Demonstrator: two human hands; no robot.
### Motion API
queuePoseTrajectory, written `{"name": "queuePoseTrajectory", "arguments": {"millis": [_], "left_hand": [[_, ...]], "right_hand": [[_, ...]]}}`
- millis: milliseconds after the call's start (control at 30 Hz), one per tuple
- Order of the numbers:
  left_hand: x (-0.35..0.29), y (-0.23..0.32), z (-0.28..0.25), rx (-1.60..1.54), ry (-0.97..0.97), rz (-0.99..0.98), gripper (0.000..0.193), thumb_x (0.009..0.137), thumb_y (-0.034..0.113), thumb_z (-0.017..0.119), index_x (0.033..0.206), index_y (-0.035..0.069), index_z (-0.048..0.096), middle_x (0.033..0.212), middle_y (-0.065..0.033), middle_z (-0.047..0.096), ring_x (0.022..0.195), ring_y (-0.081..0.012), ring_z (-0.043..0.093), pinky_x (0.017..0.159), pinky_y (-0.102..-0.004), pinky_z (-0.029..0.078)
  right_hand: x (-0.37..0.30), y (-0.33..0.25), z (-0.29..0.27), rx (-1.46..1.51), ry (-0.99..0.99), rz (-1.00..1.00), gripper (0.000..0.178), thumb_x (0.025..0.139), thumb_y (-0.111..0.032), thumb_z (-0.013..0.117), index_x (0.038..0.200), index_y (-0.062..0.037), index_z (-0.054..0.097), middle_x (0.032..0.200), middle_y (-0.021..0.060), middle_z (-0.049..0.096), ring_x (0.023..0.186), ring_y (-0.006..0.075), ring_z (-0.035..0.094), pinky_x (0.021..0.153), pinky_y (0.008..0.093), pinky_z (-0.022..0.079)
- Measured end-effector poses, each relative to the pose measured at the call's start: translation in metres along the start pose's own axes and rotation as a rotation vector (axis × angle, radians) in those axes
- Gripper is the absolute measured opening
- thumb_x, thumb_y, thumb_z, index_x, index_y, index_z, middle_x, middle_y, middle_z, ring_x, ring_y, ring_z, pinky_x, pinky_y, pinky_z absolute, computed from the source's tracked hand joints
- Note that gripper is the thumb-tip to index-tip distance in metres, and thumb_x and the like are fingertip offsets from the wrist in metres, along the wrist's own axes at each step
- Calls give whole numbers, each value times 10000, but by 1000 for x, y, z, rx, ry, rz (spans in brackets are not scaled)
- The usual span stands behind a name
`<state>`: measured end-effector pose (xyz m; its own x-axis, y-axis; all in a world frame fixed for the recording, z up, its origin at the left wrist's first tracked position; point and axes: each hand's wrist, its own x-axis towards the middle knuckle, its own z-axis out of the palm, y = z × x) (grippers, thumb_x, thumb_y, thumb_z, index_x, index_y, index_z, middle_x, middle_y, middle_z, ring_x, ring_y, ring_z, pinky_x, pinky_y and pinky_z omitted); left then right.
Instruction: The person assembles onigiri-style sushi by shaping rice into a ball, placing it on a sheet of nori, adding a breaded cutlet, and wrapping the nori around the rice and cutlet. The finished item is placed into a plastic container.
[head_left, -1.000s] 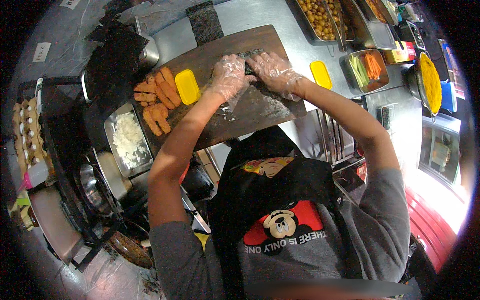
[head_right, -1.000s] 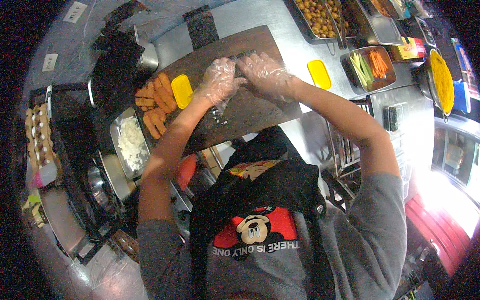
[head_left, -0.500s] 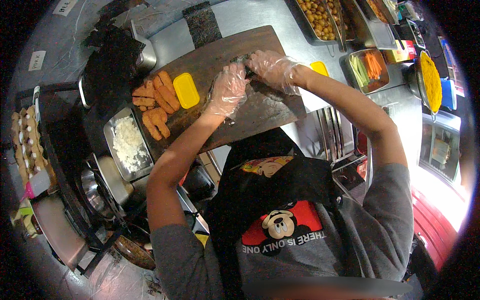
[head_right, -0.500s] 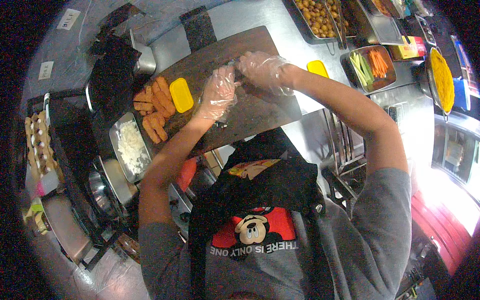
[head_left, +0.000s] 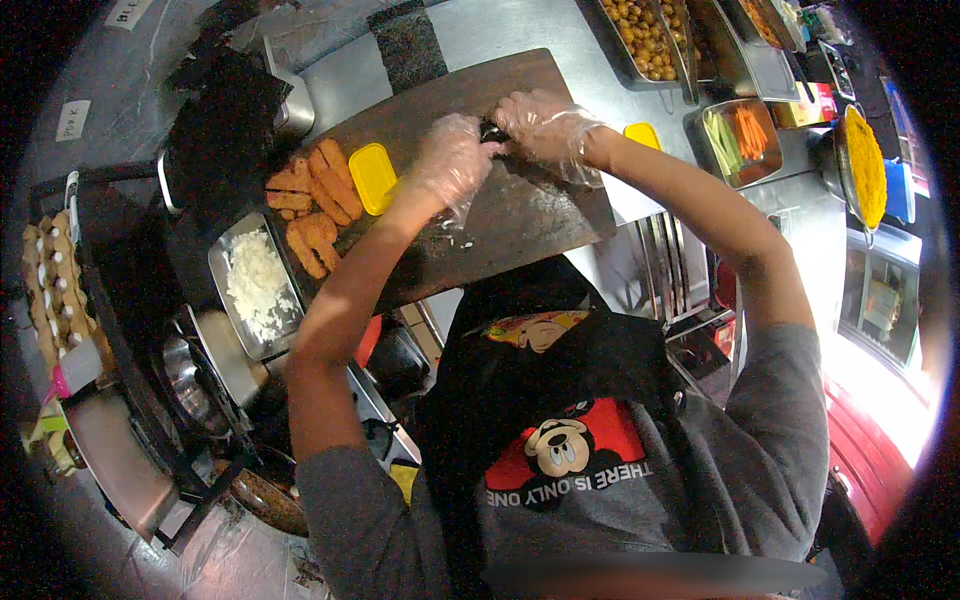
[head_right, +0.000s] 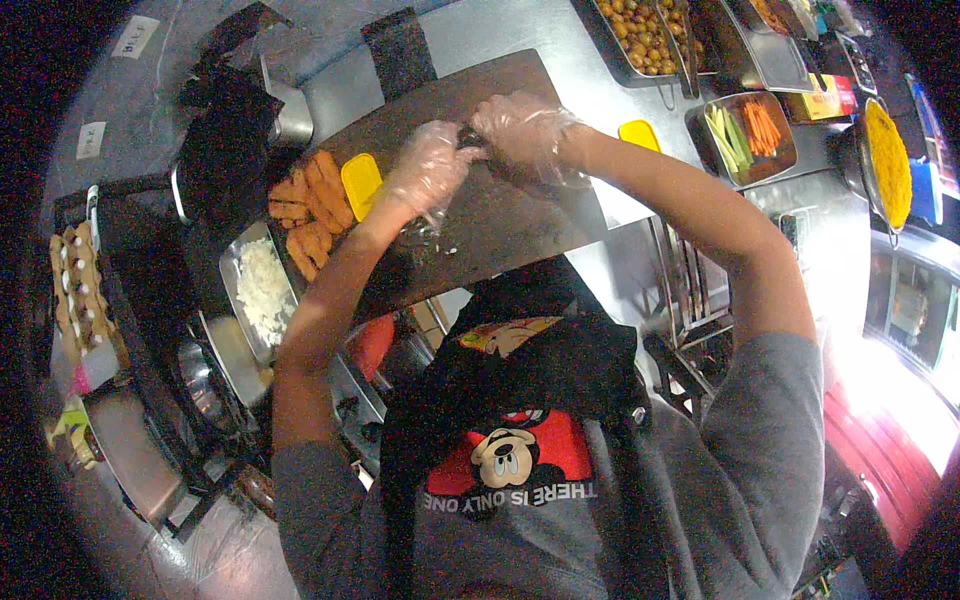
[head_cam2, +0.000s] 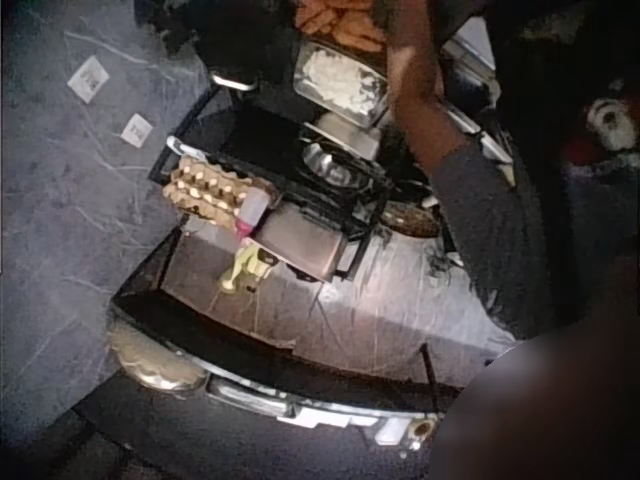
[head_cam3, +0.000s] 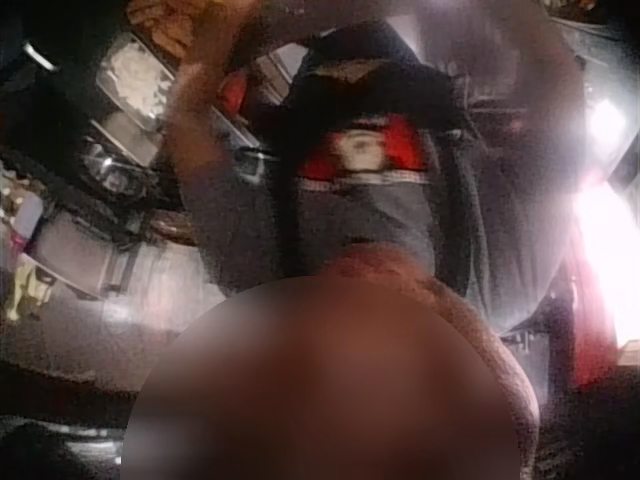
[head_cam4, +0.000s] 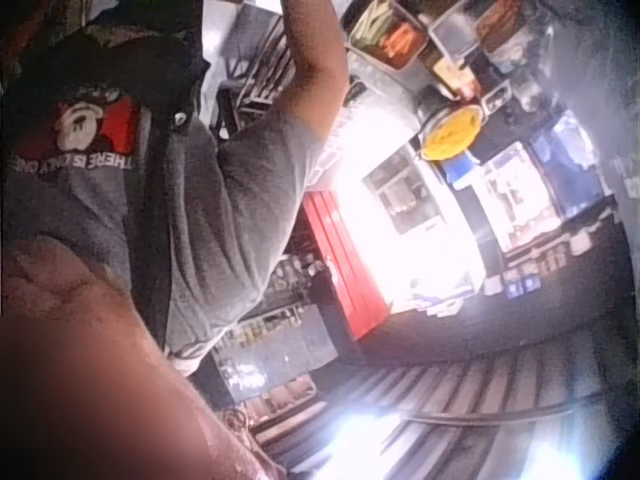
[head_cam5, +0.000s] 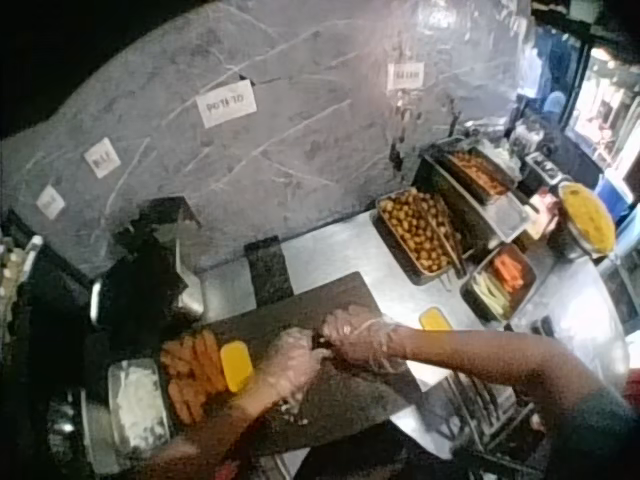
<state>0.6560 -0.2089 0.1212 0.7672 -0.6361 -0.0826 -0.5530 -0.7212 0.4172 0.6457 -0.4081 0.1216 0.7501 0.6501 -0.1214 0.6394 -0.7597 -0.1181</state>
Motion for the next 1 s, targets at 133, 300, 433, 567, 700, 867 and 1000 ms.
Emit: {"name": "queuePoseTrajectory", "arguments": {"millis": [133,300,433,567,700,867,1000], "left_hand": [[-30,7,6,-496,487,-437,384,995,226,560,1233,-75,569,1246,-263,609,1169,-354,597,976,-446,489],[-53,35,63,-1710,461,-551,325,1022,135,485,1289,-49,507,1365,-199,524,1220,-301,551,971,-457,506],[-40,63,43,-1719,389,-853,243,1035,142,465,1193,-23,548,1164,-153,616,1090,-285,614,926,-451,530],[-39,77,30,-1649,486,-823,195,1024,228,549,1039,43,609,678,-6,511,568,-162,527,518,-318,454],[-44,94,14,-1651,373,-977,249,1004,282,595,1037,36,612,693,-26,492,554,-119,480,465,-296,370],[-28,71,44,-1946,502,-759,302,980,296,638,1096,19,604,850,-90,595,724,-172,580,614,-346,481],[-23,79,20,-2115,635,-623,260,989,255,627,1091,17,602,899,-88,610,789,-195,588,712,-381,522]], "right_hand": [[3,2,1,233,5,115,374,957,-359,585,1046,4,601,1028,199,637,1008,375,620,850,462,489],[2,-31,-17,551,-107,377,457,973,-409,568,1015,46,599,1002,271,645,974,434,627,858,493,475],[0,-43,-26,729,-158,540,536,982,-451,519,1064,71,610,1034,309,652,994,441,639,862,498,478],[-17,-48,-21,860,-127,511,567,993,-472,458,1081,59,635,939,277,686,904,412,674,824,508,495],[-33,-28,-23,738,-204,285,627,1001,-556,422,1094,31,623,786,184,651,675,316,630,666,445,497],[-36,-4,-41,1145,-174,288,767,1002,-648,335,1219,30,621,877,136,668,667,209,628,635,327,536],[-62,11,-35,1465,88,528,778,992,-650,376,1284,42,578,1078,153,673,825,227,672,752,343,565]]}}
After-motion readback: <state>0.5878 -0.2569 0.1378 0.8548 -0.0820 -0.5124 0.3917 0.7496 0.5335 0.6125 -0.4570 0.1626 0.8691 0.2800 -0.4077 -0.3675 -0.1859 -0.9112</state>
